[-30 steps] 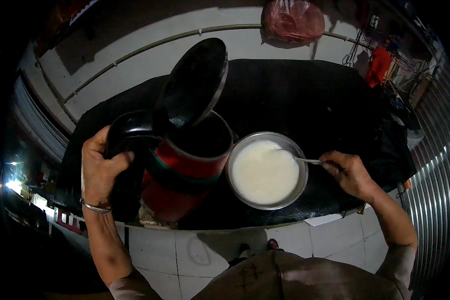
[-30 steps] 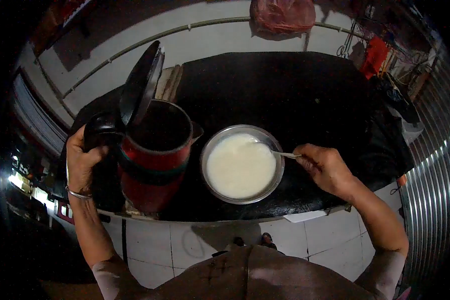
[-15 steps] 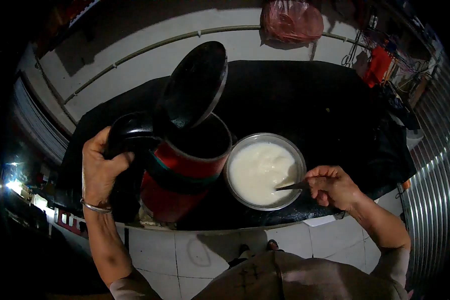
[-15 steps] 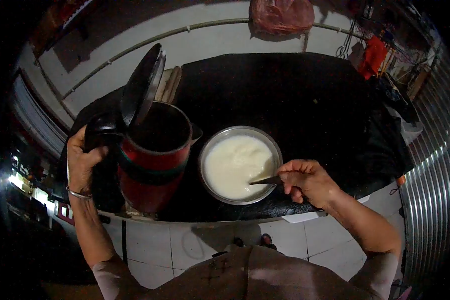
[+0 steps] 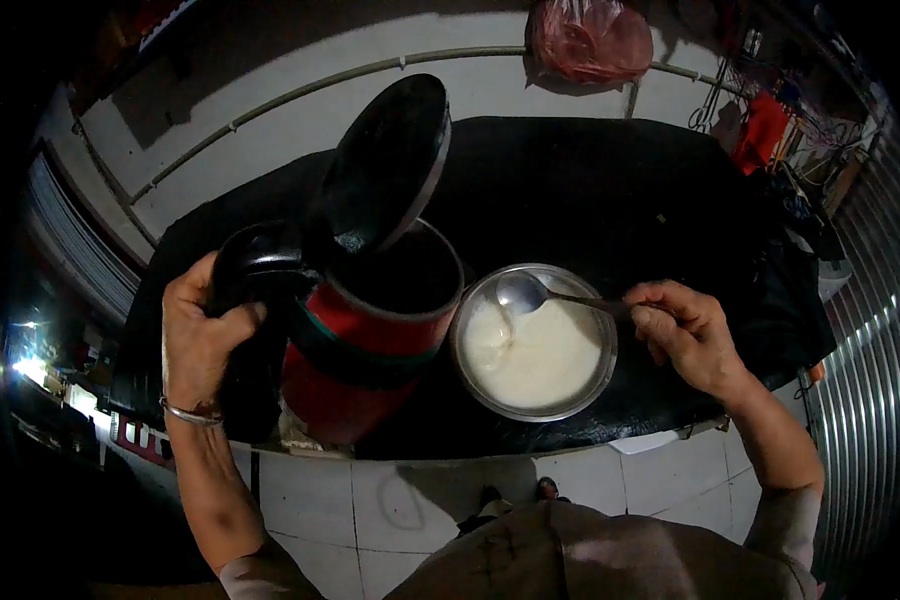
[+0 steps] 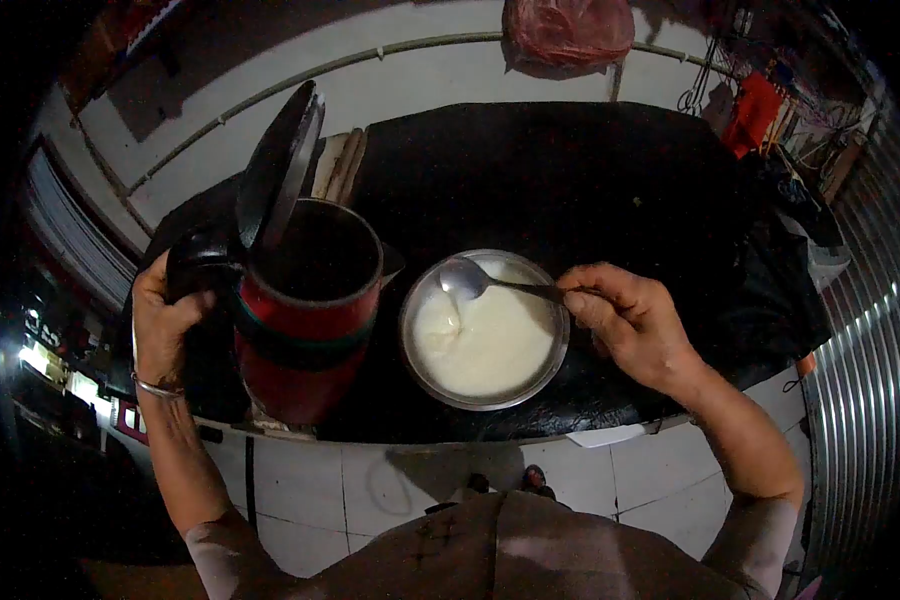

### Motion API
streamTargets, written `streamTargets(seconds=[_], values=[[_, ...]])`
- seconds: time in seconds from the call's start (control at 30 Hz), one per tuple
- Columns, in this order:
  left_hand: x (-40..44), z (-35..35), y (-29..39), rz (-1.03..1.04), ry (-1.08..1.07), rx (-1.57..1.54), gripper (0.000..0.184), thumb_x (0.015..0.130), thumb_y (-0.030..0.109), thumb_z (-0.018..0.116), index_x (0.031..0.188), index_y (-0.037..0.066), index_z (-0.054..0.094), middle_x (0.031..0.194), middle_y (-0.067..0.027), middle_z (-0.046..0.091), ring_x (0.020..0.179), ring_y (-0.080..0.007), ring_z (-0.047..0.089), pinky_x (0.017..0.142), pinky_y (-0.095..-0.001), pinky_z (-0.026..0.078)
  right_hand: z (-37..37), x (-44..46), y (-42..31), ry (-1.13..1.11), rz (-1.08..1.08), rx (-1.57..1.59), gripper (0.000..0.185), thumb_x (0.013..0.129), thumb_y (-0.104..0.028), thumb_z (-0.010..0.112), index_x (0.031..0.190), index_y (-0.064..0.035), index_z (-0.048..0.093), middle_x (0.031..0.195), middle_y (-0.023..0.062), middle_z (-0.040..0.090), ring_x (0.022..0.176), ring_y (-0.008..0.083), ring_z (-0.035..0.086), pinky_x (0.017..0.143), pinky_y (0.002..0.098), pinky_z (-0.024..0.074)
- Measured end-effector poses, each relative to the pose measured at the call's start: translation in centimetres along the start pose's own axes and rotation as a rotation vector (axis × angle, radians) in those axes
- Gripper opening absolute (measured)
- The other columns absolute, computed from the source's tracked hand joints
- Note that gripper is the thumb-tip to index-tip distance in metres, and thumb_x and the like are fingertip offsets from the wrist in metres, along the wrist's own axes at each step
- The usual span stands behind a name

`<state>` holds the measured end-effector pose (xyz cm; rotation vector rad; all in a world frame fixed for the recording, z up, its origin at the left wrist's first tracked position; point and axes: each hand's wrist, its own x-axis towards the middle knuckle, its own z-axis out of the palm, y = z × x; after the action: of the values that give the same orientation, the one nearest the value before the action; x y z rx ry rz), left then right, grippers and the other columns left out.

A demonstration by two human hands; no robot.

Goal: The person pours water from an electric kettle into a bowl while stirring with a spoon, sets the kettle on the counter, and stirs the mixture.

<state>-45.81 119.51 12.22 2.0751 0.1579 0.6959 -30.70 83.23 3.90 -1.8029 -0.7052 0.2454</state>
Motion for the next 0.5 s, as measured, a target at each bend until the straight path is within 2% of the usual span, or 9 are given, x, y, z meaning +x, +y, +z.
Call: streamTargets(seconds=[0.03,0.1,0.13,0.2,0.23,0.3,0.43,0.5], values=[[0.0,0.0,0.0,0.001,0.0,-0.006,0.036,0.06,-0.004,0.057,0.096,-0.001,0.062,0.085,-0.0001,0.061,0.077,-0.0081,0.056,0.074,-0.0214,0.044,0.0,0.2,0.2,0.0,0.0,0.001,0.016,0.087,-0.013,0.055,0.098,-0.0017,0.059,0.073,0.0038,0.058,0.056,0.0081,0.052,0.047,0.0221,0.0421],[0.0,0.1,0.0,0.003,0.0,-0.011,0.036,0.06,-0.004,0.057,0.096,-0.001,0.062,0.086,-0.0003,0.062,0.077,-0.0083,0.056,0.074,-0.0216,0.044,0.2,0.7,1.0,0.03,-0.244,-0.314,0.015,0.085,-0.008,0.056,0.097,0.0009,0.058,0.079,0.0092,0.062,0.063,0.0158,0.059,0.054,0.0261,0.0475],[0.0,0.2,0.1,0.005,0.001,-0.013,0.036,0.06,-0.004,0.057,0.096,-0.001,0.062,0.086,-0.0004,0.062,0.077,-0.0084,0.056,0.075,-0.0218,0.044,0.2,1.0,1.5,0.031,-0.244,-0.313,0.015,0.085,-0.008,0.056,0.097,0.0009,0.058,0.079,0.0092,0.062,0.063,0.0158,0.059,0.054,0.0261,0.0475],[-0.1,0.3,0.2,0.008,0.001,-0.015,0.036,0.06,-0.004,0.057,0.097,-0.001,0.062,0.086,-0.0005,0.062,0.077,-0.0085,0.056,0.075,-0.0219,0.044,0.1,1.4,2.6,-0.005,-0.4,-0.455,0.014,0.085,-0.006,0.055,0.099,-0.0012,0.058,0.08,0.0102,0.06,0.061,0.0154,0.057,0.054,0.0251,0.0468],[0.0,0.4,0.3,0.005,0.003,-0.006,0.037,0.06,-0.004,0.057,0.097,-0.001,0.062,0.086,-0.0005,0.062,0.077,-0.0085,0.056,0.075,-0.0219,0.044,0.0,1.3,2.8,-0.004,-0.399,-0.454,0.014,0.085,-0.006,0.055,0.099,-0.0012,0.058,0.08,0.0102,0.06,0.061,0.0154,0.057,0.054,0.0251,0.0468],[-0.1,0.5,0.3,0.004,0.005,0.001,0.037,0.06,-0.004,0.058,0.097,-0.001,0.062,0.087,-0.0004,0.062,0.077,-0.0084,0.056,0.075,-0.022,0.044,-0.2,1.2,3.2,-0.018,-0.388,-0.502,0.014,0.083,-0.002,0.057,0.097,0.0012,0.059,0.086,0.0178,0.062,0.077,0.0258,0.063,0.064,0.0308,0.0501],[-0.1,0.4,0.1,0.008,0.006,0.019,0.036,0.06,-0.003,0.058,0.096,-0.001,0.062,0.086,-0.0004,0.062,0.077,-0.0084,0.056,0.074,-0.022,0.044,-0.8,-0.1,4.1,-0.016,-0.341,-0.568,0.014,0.083,-0.004,0.057,0.096,0.0019,0.058,0.084,0.0163,0.062,0.072,0.0224,0.062,0.061,0.0296,0.0492],[-0.1,0.4,0.2,0.008,0.003,0.027,0.036,0.06,-0.003,0.058,0.096,-0.001,0.062,0.086,-0.0004,0.062,0.077,-0.0084,0.056,0.074,-0.022,0.044,-0.9,-1.2,3.7,0.004,-0.085,-0.456,0.013,0.085,-0.005,0.056,0.095,0.0026,0.058,0.079,0.0118,0.061,0.065,0.0192,0.058,0.058,0.0283,0.0478]])
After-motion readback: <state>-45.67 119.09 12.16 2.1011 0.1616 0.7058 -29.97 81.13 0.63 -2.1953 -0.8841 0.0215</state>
